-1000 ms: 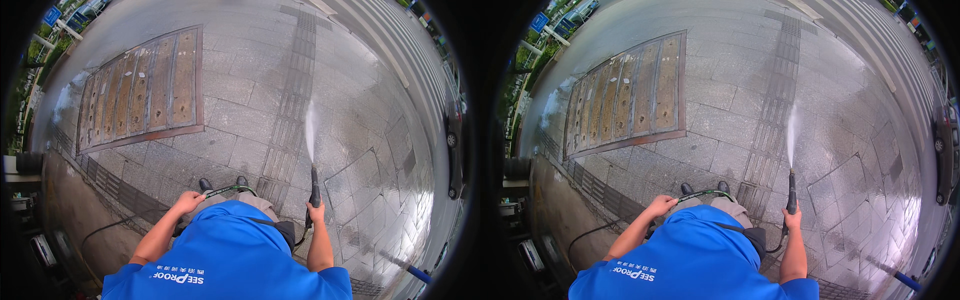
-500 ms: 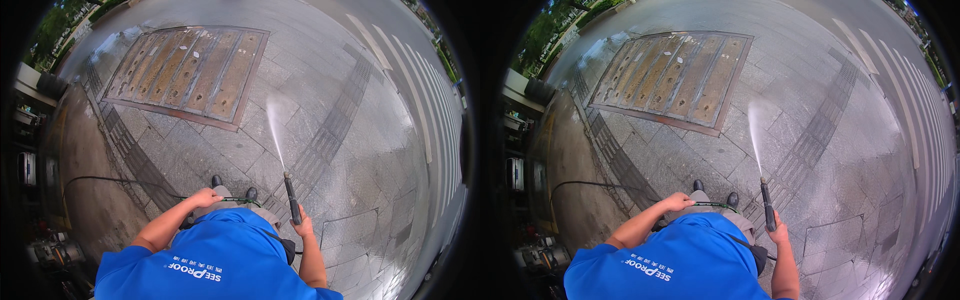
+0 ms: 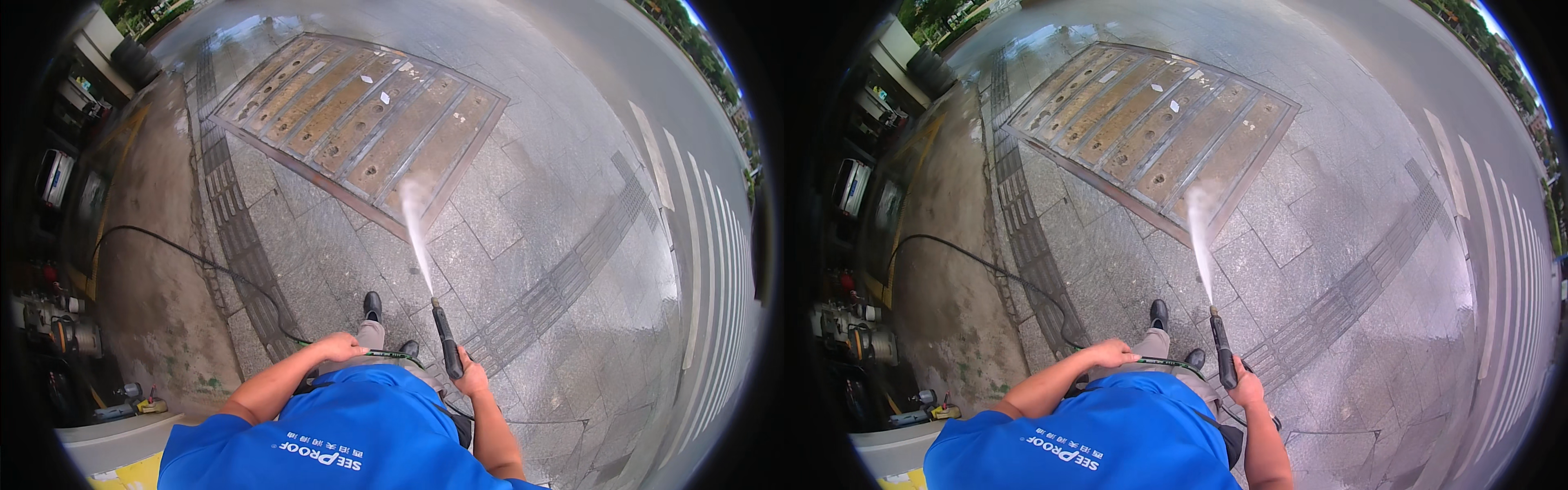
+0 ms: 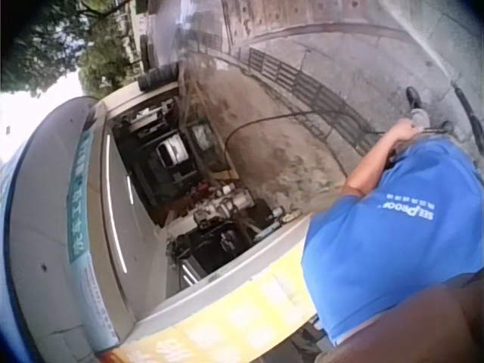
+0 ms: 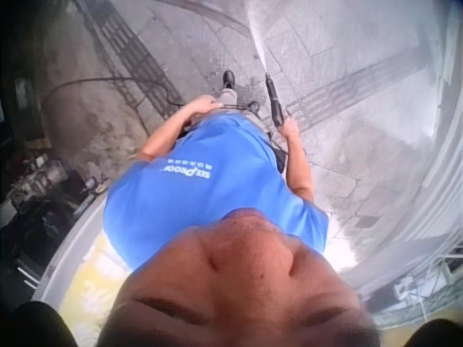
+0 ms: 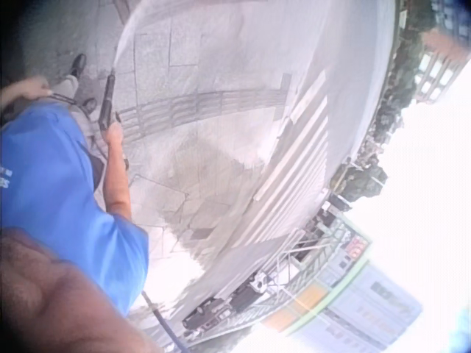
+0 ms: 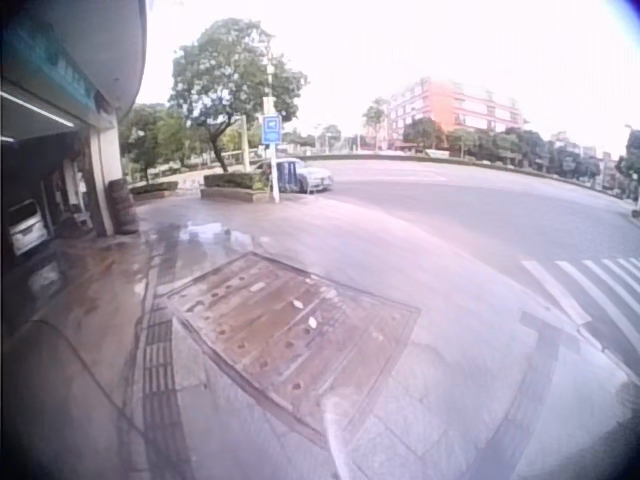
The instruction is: The person uses a high-pressure water spray to clean a paved sidewalk and a metal grate, moving along the curb and into a garage area. The person then turns off the pressure washer and walks through the garage.
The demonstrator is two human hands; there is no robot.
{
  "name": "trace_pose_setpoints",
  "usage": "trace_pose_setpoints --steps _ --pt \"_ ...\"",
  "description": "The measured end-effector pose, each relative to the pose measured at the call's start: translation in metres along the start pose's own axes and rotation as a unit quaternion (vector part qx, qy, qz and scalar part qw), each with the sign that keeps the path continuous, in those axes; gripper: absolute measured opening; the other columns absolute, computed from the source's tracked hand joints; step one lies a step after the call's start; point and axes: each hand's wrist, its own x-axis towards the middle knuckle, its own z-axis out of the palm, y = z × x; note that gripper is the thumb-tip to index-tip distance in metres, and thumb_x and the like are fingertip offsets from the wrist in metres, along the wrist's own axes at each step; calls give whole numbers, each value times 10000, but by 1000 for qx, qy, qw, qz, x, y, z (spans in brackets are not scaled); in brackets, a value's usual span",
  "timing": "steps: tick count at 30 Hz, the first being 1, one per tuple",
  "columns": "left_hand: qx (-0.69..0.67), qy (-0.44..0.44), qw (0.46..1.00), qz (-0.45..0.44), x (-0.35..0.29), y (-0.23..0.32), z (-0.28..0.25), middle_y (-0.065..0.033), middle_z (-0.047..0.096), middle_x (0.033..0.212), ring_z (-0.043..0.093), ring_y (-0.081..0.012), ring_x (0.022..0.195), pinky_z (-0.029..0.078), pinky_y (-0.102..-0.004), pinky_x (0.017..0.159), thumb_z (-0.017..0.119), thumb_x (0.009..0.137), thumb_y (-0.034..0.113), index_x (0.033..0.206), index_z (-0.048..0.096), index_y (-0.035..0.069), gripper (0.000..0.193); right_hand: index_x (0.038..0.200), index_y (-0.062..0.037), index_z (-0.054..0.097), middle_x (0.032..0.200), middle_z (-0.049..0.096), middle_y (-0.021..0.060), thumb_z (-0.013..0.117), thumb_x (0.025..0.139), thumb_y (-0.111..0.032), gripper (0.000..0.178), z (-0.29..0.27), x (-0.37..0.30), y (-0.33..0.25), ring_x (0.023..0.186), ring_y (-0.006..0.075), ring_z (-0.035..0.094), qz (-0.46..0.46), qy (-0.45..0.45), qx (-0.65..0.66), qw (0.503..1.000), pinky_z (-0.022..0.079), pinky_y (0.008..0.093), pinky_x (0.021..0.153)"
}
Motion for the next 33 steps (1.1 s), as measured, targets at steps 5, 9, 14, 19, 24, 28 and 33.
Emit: trace_pose_setpoints --steps 5,9,14,19,24,28,33 --pt "-78 15 997 -10 3 -25 -39 -232 742 1144 705 -412 1077 540 -488 937 564 989 601 1177 755 18 642 1614 -222 329 1063 737 256 758 785 -216 934 -37 92 -53 970 452 715 64 15 -33 997 575 531 867" --pt "-98 31 995 -19 11 -56 -81 -229 743 1145 712 -399 1068 543 -488 925 568 991 585 1190 753 23 625 1610 -179 329 1079 740 255 770 817 -259 911 -64 138 -70 975 445 721 98 100 13 990 581 522 876" --pt "-114 41 993 -12 24 -79 -138 -241 750 1085 724 -391 1025 553 -478 897 575 986 591 1172 757 11 636 1599 -149 353 1094 738 258 733 826 -248 868 -88 189 -146 978 441 723 74 37 -53 995 579 524 884" --pt "-139 54 988 -24 43 -111 -173 -200 748 932 721 -334 888 550 -455 809 589 985 597 1063 769 2 627 1615 -161 327 1089 733 258 715 802 -168 901 -135 258 -240 1019 428 715 9 30 -64 997 566 521 908" --pt "-186 94 978 -20 43 -129 -227 -104 701 761 663 -219 727 517 -395 682 610 1001 551 918 753 4 571 1607 -158 332 1073 741 250 696 823 -137 865 -178 322 -261 994 421 725 58 104 -55 991 575 513 891" --pt "-225 110 968 -2 57 -147 -249 -61 655 718 586 -170 662 471 -372 623 615 1013 498 888 725 3 522 1583 -125 376 1075 732 284 707 824 -174 830 -197 350 -234 1000 448 720 119 175 -13 977 573 519 907" --pt "-257 82 963 -25 72 -134 -268 -26 639 716 541 -140 635 436 -348 593 622 1022 455 861 701 19 472 1592 -106 366 1115 729 279 719 820 -184 852 -204 360 -182 1011 443 719 189 190 -7 964 572 510 923"
